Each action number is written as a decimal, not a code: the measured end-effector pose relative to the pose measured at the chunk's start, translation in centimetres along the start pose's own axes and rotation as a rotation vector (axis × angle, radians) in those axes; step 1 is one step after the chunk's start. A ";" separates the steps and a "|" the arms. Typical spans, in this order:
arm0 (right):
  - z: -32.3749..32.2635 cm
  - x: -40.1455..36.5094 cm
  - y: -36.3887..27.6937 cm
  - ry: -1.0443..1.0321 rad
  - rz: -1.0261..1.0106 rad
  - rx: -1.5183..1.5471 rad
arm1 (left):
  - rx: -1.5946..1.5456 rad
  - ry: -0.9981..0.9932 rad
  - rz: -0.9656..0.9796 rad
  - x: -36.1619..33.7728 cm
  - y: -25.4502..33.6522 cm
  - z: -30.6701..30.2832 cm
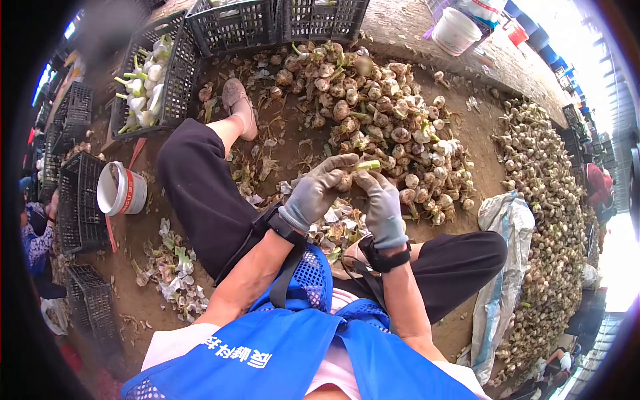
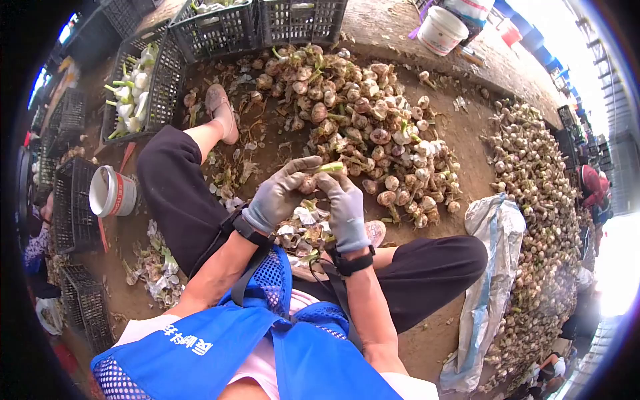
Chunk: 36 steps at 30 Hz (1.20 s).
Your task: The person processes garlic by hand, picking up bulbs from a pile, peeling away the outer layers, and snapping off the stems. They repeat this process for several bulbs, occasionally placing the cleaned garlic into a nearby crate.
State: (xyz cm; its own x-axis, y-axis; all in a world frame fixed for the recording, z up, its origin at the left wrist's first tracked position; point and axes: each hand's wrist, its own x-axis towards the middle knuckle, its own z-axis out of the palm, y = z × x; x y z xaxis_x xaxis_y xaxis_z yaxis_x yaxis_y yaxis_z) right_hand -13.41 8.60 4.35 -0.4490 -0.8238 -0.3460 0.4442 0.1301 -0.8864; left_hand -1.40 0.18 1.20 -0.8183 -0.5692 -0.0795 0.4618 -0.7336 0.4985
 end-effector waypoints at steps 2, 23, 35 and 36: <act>1.0 -0.2 -0.3 -0.030 -0.027 0.010 | 0.282 0.081 0.026 -0.9 0.6 1.6; -0.9 2.0 4.1 -0.071 0.036 0.249 | 0.714 0.327 0.258 -0.4 -1.7 -0.3; -0.7 -0.1 1.3 -0.191 0.136 0.189 | 0.406 0.412 -0.200 -1.0 -0.2 0.9; -1.9 0.5 2.0 -0.256 0.083 0.114 | 0.494 0.331 -0.133 -0.8 -0.6 1.0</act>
State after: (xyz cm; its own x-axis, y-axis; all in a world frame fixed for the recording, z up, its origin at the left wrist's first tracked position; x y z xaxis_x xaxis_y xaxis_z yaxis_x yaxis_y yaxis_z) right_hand -14.17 9.49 1.80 -0.2040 -0.9272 -0.3142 0.5620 0.1518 -0.8131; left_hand -1.35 1.43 1.82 -0.6717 -0.6278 -0.3932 0.0849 -0.5925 0.8011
